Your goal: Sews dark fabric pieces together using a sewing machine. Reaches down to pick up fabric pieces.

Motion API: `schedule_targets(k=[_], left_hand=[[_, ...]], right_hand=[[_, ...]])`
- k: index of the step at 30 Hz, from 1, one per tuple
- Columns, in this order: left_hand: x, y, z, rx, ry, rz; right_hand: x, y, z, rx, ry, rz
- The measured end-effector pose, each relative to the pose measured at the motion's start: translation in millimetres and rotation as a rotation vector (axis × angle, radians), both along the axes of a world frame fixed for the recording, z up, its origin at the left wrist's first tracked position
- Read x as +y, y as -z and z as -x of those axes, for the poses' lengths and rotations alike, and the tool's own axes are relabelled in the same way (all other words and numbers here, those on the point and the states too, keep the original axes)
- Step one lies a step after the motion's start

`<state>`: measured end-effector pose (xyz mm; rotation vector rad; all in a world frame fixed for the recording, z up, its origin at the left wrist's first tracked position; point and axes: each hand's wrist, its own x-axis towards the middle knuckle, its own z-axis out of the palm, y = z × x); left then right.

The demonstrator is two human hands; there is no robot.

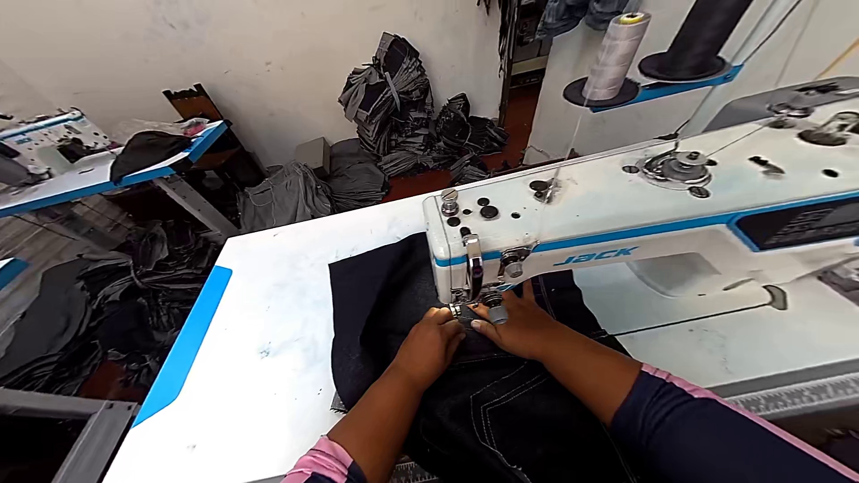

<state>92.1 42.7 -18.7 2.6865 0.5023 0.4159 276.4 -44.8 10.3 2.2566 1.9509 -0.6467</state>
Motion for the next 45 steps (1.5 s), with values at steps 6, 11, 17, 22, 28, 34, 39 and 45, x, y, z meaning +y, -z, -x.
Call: schedule_targets(k=[6,11,17,22,28,34,39,45], left_hand=[[2,4,-2,-0.049,0.003,-0.041],[-7,-19,1,0.239,-0.031,0.176],[-16,-25,8,0.342,-0.010,0.212],[-15,-28,12,0.353,-0.011,0.198],[-13,-25,13,0.356,-0.017,0.183],[-14,-27,12,0.378,-0.011,0.180],[-17,-28,11,0.379,-0.010,0.206],[-18,-27,12,0.365,0.004,0.204]], right_hand=[[1,-3,-2,0.027,-0.007,-0.009],[3,0,-5,-0.008,-0.007,0.030],[4,5,-4,-0.044,0.005,0.001],[8,1,0,-0.047,-0.001,0.021],[8,-3,2,-0.014,-0.010,0.042],[7,-1,3,-0.022,-0.008,0.034],[4,5,0,-0.053,-0.004,0.001],[4,5,0,-0.088,-0.005,0.012]])
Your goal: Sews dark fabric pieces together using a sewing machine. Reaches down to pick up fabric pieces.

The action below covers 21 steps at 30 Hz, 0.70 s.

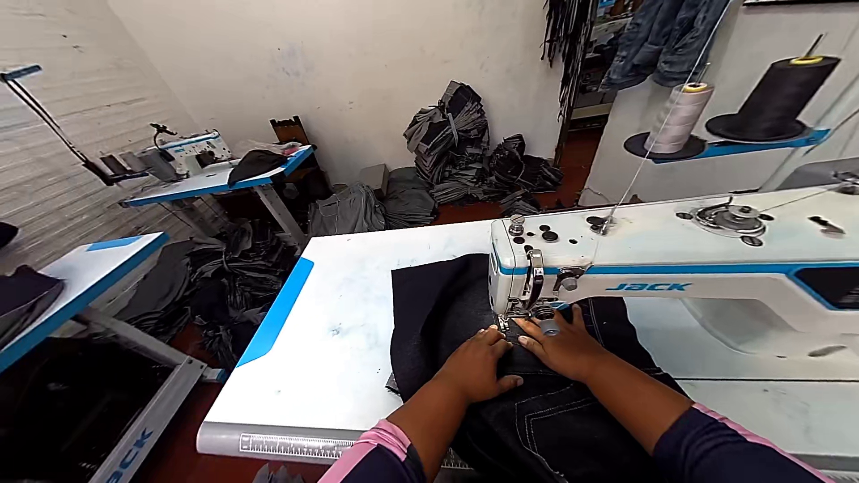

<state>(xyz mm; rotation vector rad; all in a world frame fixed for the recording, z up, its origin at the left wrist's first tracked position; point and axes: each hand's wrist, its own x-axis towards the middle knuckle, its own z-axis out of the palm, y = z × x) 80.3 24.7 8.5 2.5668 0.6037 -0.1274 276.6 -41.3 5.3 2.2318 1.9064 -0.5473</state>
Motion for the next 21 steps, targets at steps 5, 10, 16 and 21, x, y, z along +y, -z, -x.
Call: schedule_targets(k=[5,10,16,21], left_hand=[[-1,-1,-1,0.010,-0.004,-0.010],[-6,-3,6,0.001,-0.014,0.015],[-80,32,56,-0.442,0.392,-0.219],[6,35,123,-0.418,0.399,-0.337]], right_hand=[[-1,-4,1,0.017,-0.001,0.020],[-2,-4,4,0.082,-0.008,-0.003],[4,-13,3,0.079,0.011,0.036],[-8,-37,29,0.036,0.118,0.146]])
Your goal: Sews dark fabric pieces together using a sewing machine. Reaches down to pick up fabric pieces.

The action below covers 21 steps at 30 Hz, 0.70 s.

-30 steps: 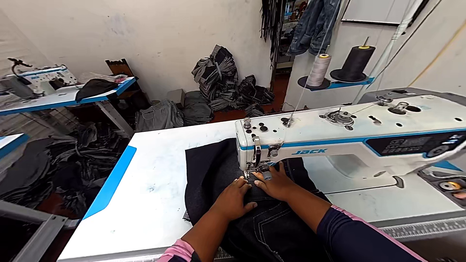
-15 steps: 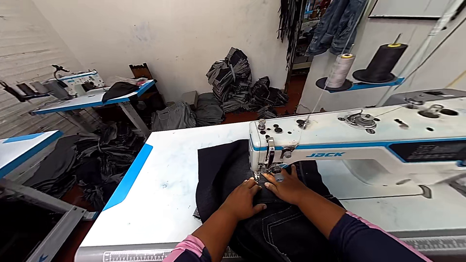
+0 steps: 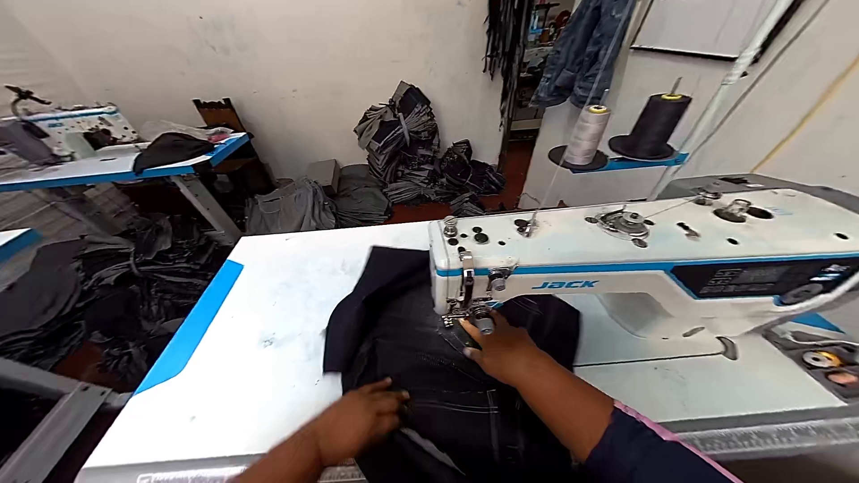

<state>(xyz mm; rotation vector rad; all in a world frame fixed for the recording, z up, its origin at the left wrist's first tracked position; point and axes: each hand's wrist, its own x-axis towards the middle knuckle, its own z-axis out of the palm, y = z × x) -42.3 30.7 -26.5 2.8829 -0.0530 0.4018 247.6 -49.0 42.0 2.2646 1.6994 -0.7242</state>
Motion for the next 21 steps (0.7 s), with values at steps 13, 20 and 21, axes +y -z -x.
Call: schedule_targets(k=[13,20,21], left_hand=[[-28,-15,-95,0.121,-0.222,0.393],[-68,5,-94,-0.136,-0.328,0.410],[-69,7,-95,-0.170,-0.324,0.402]], right_hand=[[-65,69,3,0.149,-0.281,-0.481],[-74,55,-31,0.238,-0.394,-0.355],[-75,55,-32,0.233,-0.398,-0.359]])
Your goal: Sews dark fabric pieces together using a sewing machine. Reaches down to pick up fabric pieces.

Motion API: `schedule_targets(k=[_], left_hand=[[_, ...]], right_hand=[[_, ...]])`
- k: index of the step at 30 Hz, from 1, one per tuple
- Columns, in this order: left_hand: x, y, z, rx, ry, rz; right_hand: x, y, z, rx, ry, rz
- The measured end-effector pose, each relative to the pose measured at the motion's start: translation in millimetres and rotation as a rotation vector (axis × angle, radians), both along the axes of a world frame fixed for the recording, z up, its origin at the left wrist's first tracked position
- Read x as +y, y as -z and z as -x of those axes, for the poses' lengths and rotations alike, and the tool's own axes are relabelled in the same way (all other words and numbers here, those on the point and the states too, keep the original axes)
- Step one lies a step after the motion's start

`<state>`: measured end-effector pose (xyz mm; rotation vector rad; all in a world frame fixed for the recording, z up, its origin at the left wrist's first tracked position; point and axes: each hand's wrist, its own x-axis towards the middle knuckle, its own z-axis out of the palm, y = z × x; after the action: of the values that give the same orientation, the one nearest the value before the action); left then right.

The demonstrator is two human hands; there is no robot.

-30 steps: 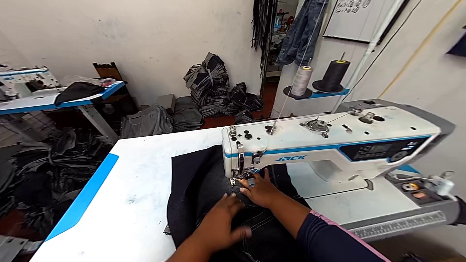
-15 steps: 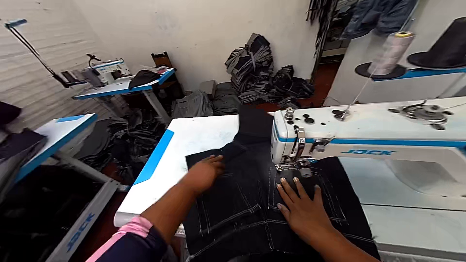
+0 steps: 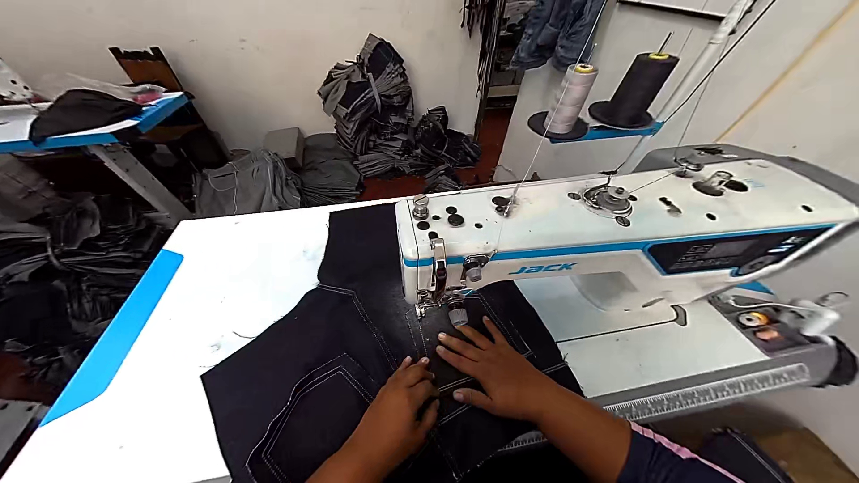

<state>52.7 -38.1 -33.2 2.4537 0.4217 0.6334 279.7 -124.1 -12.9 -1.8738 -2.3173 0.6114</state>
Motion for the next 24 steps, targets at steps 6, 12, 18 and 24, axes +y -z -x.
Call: schedule_targets(k=[6,12,18,24], left_hand=[[15,-8,-2,0.012,0.061,0.080],[45,-10,-8,0.016,0.104,0.067],[71,-10,-13,0.041,0.076,0.041],[102,-3,-28,0.029,0.066,-0.004]], right_hand=[[5,25,-7,-0.077,0.011,-0.325],[28,34,-11,-0.101,0.039,-0.422],[52,-5,-6,-0.038,0.105,0.005],[78,-17,-13,-0.055,0.118,0.107]])
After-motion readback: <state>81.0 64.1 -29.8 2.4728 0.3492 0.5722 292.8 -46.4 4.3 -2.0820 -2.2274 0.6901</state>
